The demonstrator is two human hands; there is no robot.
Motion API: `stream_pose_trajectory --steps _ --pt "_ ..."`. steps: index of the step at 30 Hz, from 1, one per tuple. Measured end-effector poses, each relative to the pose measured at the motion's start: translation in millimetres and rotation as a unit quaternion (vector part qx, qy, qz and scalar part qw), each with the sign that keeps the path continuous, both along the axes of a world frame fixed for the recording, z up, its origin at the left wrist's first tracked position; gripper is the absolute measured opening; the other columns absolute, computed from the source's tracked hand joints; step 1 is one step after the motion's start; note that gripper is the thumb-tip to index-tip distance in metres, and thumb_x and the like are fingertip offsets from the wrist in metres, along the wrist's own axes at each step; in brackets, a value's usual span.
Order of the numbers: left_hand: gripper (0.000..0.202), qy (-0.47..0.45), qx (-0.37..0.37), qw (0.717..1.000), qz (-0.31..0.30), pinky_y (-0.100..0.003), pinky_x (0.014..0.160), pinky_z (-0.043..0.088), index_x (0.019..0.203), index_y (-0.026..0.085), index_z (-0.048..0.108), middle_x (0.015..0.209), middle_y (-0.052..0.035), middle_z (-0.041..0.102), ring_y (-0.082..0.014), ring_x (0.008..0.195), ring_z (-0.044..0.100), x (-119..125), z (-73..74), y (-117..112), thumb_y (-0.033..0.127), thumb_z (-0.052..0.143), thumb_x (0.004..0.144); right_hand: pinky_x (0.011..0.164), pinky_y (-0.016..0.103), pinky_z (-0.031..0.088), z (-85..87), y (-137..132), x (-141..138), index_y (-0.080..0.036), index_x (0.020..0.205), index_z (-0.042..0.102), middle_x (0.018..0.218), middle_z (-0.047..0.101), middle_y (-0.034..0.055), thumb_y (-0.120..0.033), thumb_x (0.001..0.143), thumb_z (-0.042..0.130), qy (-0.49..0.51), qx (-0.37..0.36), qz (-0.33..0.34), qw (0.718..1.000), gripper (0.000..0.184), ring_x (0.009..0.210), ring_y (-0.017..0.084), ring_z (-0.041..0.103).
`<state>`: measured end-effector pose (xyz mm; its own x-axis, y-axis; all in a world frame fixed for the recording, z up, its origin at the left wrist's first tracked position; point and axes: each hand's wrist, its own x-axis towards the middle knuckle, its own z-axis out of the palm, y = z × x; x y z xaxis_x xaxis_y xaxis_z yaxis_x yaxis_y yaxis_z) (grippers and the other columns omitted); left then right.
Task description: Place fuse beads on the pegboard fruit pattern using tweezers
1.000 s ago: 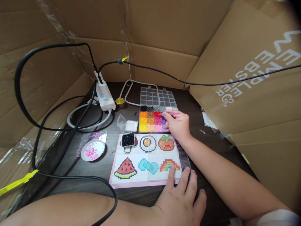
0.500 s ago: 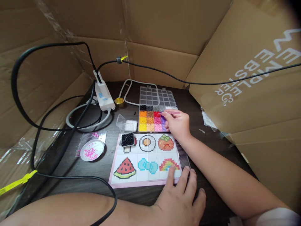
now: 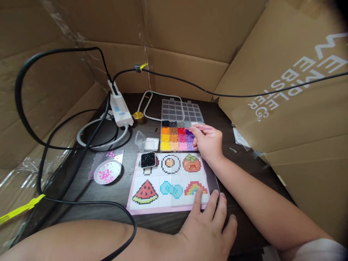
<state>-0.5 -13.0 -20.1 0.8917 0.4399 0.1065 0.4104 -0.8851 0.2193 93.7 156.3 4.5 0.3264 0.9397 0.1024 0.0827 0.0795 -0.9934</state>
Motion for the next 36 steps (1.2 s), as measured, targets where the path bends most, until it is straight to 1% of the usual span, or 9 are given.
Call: stream_pose_trajectory --steps 5,8,10,13,16,20,23,28,36 --pt "0.076 0.0 -0.039 0.999 0.017 -0.072 0.105 0.017 0.142 0.017 0.048 0.154 -0.0275 0.03 -0.0437 0.143 0.025 1.6 4.8 -3.5 0.067 0.054 0.084 0.029 0.022 0.037 21.5 -18.1 8.1 -0.015 0.082 0.072 0.052 0.062 -0.0009 -0.036 0.076 0.072 0.015 0.057 -0.012 0.998 0.021 0.033 0.009 0.046" --pt "0.076 -0.007 -0.046 0.998 0.035 -0.071 0.108 0.01 0.143 0.018 0.047 0.155 -0.0269 0.027 -0.0428 0.144 0.022 2.3 4.3 -7.9 0.064 0.057 0.083 0.028 0.022 0.035 36.8 -41.2 18.4 -0.016 0.082 0.071 0.063 0.069 0.0027 -0.038 0.075 0.075 0.023 0.079 -0.022 0.996 0.024 0.033 0.007 0.045" --pt "0.076 -0.014 -0.044 0.998 0.043 -0.07 0.109 0.007 0.143 0.018 0.047 0.156 -0.0264 0.026 -0.0423 0.145 0.021 2.3 3.0 -10.4 0.063 0.058 0.083 0.029 0.021 0.035 41.2 -59.8 27.1 -0.017 0.084 0.071 0.071 0.073 0.0048 -0.038 0.074 0.077 0.019 0.073 -0.035 0.997 0.024 0.033 0.007 0.046" --pt "0.074 -0.025 -0.038 0.998 0.049 -0.069 0.11 0.003 0.142 0.018 0.048 0.156 -0.0255 0.027 -0.0419 0.146 0.019 1.9 1.8 -12.4 0.061 0.058 0.083 0.028 0.021 0.033 35.5 -85.5 40.7 -0.016 0.087 0.072 0.081 0.076 0.0083 -0.036 0.075 0.078 0.02 0.03 -0.044 0.998 0.024 0.033 0.006 0.044" --pt "0.072 -0.025 -0.036 0.998 0.047 -0.068 0.11 0.001 0.142 0.018 0.048 0.156 -0.0255 0.026 -0.0416 0.146 0.018 1.9 2.5 -12.3 0.059 0.057 0.084 0.028 0.02 0.033 20.4 -100.6 51.7 -0.015 0.086 0.072 0.086 0.077 0.0105 -0.033 0.074 0.08 0.052 0.0 -0.053 0.997 0.023 0.032 0.005 0.044" --pt "0.069 -0.018 -0.039 0.998 0.045 -0.067 0.111 0.004 0.142 0.018 0.049 0.156 -0.025 0.027 -0.0409 0.147 0.018 2.7 4.6 -11.0 0.058 0.056 0.086 0.028 0.02 0.033 2.9 -104.1 58.8 -0.015 0.084 0.071 0.083 0.077 0.0109 -0.032 0.073 0.08 0.09 -0.023 -0.039 0.995 0.022 0.031 0.005 0.043" --pt "0.07 -0.016 -0.033 0.998 0.042 -0.061 0.113 0.01 0.143 0.018 0.048 0.156 -0.025 0.027 -0.0412 0.146 0.02 2.7 5.2 -10.5 0.056 0.057 0.086 0.029 0.02 0.034 -3.3 -103.9 60.4 -0.015 0.085 0.071 0.083 0.077 0.0103 -0.033 0.075 0.079 0.092 -0.035 -0.009 0.995 0.023 0.032 0.005 0.044" --pt "0.07 -0.018 -0.024 0.999 0.037 -0.052 0.114 0.016 0.142 0.016 0.05 0.155 -0.0253 0.03 -0.0403 0.146 0.022 2.0 3.8 -10.1 0.055 0.059 0.085 0.03 0.02 0.037 -5.5 -108.9 60.5 -0.015 0.086 0.073 0.059 0.07 0.0047 -0.036 0.077 0.077 0.065 -0.078 0.035 0.994 0.024 0.031 0.008 0.044" --pt "0.07 -0.022 -0.023 0.999 0.041 -0.05 0.115 0.014 0.14 0.017 0.053 0.154 -0.026 0.031 -0.0395 0.146 0.024 3.2 5.4 -7.6 0.056 0.063 0.082 0.03 0.019 0.036 -3.8 -109.8 56.9 -0.013 0.088 0.076 0.042 0.058 -0.0005 -0.036 0.083 0.071 0.021 -0.107 0.073 0.991 0.023 0.029 0.007 0.042"
